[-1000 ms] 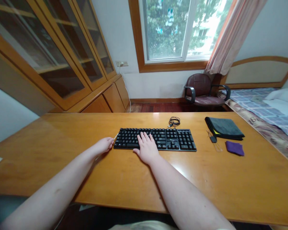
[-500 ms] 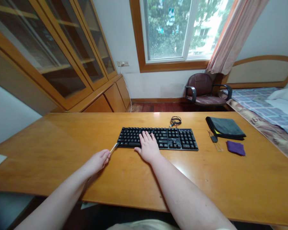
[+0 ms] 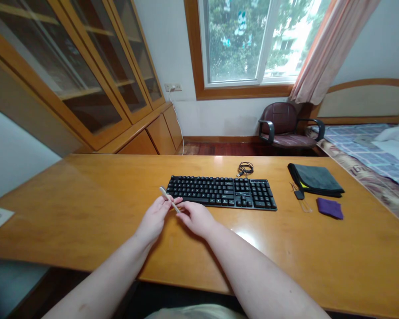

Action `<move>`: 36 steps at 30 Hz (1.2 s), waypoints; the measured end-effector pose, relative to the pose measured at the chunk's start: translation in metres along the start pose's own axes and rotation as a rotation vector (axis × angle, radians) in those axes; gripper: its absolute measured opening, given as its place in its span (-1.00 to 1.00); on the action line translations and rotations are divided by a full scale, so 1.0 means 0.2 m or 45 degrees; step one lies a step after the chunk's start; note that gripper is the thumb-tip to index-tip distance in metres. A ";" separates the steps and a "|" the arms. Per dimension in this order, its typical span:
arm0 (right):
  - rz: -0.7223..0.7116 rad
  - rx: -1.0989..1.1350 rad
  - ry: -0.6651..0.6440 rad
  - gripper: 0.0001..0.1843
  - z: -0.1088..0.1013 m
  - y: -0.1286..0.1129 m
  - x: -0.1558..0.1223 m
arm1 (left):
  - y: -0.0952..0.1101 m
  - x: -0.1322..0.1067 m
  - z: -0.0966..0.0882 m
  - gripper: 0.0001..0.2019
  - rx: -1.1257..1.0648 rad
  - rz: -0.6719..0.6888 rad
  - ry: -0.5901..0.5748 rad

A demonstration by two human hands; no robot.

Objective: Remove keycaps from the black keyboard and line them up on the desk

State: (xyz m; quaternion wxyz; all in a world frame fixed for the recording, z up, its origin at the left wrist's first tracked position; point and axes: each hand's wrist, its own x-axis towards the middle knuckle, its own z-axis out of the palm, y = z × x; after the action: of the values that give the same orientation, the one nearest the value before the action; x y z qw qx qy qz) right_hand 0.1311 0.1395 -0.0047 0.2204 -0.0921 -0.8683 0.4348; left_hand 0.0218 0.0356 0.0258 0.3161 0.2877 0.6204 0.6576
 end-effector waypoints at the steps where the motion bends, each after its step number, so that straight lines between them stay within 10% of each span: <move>1: 0.015 -0.001 0.036 -0.76 0.01 0.00 0.00 | 0.00 0.01 -0.01 -0.71 -0.015 -0.020 -0.016; 6: 0.033 -0.313 0.071 -0.71 -0.03 0.01 0.02 | -0.01 0.14 -0.23 -0.69 0.003 -0.166 0.280; 10: 0.087 -0.645 -0.120 -0.65 -0.02 0.01 0.03 | -0.05 0.24 -0.43 -0.71 0.471 0.214 0.567; 19: 0.078 -0.976 -0.263 -0.61 0.06 -0.06 0.05 | -0.15 0.20 -0.32 -0.59 1.284 0.547 -0.208; 29: 0.384 -1.002 -0.256 -0.62 -0.13 -0.12 0.02 | -0.12 0.18 -0.31 -0.53 1.187 0.347 -0.279; 36: 0.237 -1.041 -0.324 -0.55 -0.11 -0.13 0.03 | -0.16 0.21 -0.34 -0.56 1.282 0.469 -0.393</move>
State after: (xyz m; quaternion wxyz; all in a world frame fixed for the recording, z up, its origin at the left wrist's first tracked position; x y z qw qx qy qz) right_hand 0.1364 0.1421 0.0305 0.0168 -0.1954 -0.9772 0.0812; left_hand -0.0541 0.0258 -0.0117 0.1067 0.5998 0.7439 0.2746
